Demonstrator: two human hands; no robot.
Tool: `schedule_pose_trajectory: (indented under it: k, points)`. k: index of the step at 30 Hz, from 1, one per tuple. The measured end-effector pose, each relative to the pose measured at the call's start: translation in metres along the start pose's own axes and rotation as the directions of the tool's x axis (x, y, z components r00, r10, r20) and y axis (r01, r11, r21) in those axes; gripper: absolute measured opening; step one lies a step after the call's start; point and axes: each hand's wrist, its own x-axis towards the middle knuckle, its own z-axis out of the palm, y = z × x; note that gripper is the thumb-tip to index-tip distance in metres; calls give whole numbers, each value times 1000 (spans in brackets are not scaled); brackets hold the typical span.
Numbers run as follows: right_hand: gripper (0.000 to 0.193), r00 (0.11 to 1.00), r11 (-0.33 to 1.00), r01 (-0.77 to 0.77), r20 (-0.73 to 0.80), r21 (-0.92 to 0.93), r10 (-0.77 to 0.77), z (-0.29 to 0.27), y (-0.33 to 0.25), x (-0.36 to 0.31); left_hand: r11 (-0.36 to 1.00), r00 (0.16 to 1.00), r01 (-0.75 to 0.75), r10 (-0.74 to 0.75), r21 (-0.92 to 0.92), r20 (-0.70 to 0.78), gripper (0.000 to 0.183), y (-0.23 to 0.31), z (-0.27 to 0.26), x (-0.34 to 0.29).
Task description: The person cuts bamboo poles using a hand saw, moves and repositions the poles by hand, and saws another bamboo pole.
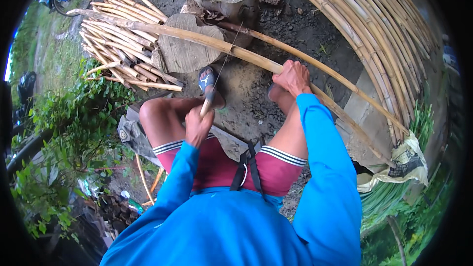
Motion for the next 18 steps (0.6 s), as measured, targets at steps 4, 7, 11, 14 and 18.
schedule_pose_trajectory:
  k: [4,7,11,14,18]
  points:
    - [35,998,999,20,-65,-40,-22,2,-3,0,996,995,94,-94,10,36,25,-3,-6,-23]
    - [35,997,998,44,-60,-32,-46,4,-13,1,999,999,25,-24,35,-45,29,12,14,37]
    - [29,997,999,40,-67,-34,-43,-3,-13,-6,997,998,55,-56,-57,-28,31,23,23,42]
    - [29,996,999,50,-77,-20,-51,1,-15,-5,995,997,75,-76,-63,-15,30,15,25,44]
    - [28,996,998,60,-63,-8,-60,-1,-13,-4,995,999,44,-46,-85,-28,27,11,28,48]
